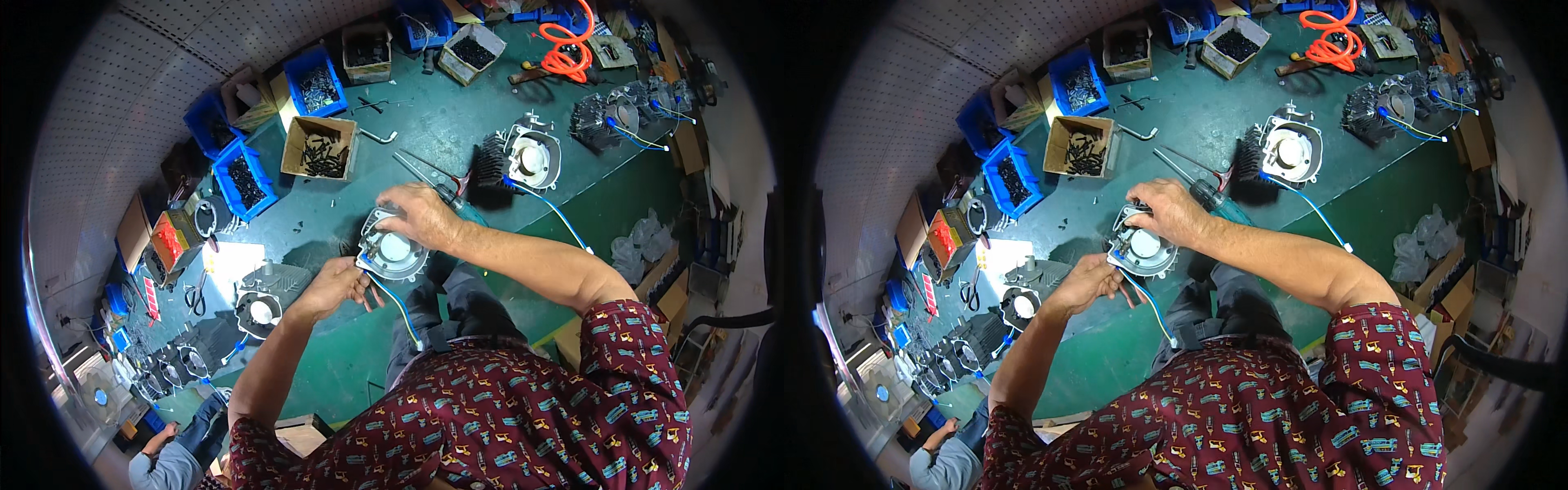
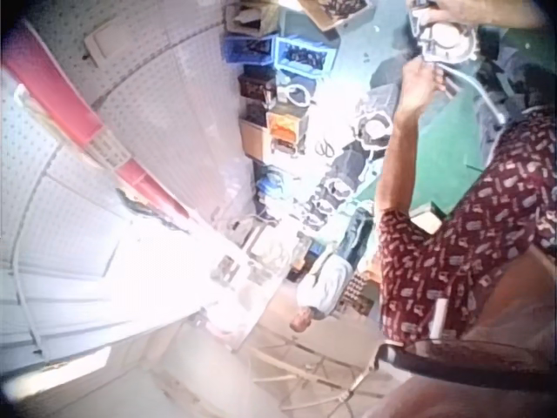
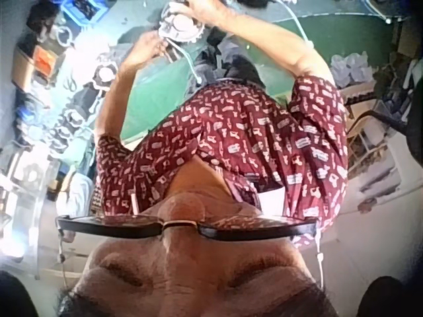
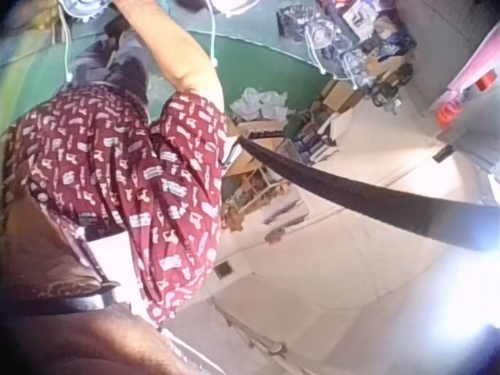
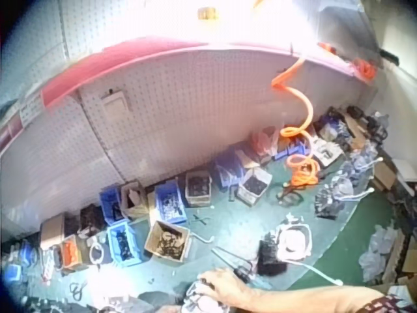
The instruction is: The person assembles small electronic components on a workbench, connecting wires to motor-like units and securing them with a screwdriver. They handle multiple units sequentially, routing wires and tightening screws to complete each assembly.
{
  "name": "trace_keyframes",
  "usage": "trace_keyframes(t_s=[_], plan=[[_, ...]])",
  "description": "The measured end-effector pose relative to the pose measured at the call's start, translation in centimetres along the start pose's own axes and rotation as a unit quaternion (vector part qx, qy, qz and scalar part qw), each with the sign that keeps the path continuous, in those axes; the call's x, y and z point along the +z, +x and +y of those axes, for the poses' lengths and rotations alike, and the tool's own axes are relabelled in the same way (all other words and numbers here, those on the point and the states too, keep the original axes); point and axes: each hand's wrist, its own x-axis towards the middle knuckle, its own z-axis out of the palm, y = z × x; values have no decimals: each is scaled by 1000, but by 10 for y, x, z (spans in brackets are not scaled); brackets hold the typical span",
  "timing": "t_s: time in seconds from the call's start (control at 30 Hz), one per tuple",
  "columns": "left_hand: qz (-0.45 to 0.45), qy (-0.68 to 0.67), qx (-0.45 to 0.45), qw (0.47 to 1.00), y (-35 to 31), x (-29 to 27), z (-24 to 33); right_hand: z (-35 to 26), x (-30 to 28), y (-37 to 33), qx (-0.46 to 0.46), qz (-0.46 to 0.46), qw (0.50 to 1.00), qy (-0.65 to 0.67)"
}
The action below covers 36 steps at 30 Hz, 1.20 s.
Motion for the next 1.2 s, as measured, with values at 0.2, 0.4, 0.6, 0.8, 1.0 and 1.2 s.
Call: trace_keyframes(t_s=[0.2, 0.4, 0.6, 0.8, 1.0, 1.2], plan=[[-60, -220, -19, 973, 0, -6, -33, -1, 3, 10, -59, -21, 998, 2], [-93, -179, 95, 975, 6, -4, -50, 0, 1, 13, -44, -11, 999, 27], [-77, -68, 63, 993, 3, -10, -30, 4, 1, 10, -54, -20, 998, -1], [17, 88, 146, 985, -2, 7, -26, 1, 2, 10, -43, -11, 999, 14], [209, 494, 284, 795, -1, 18, -31, -1, 3, 8, -22, -23, 999, 12], [286, 497, 287, 767, 3, 15, -43, -7, -3, 7, 5, -22, 1000, 3]])
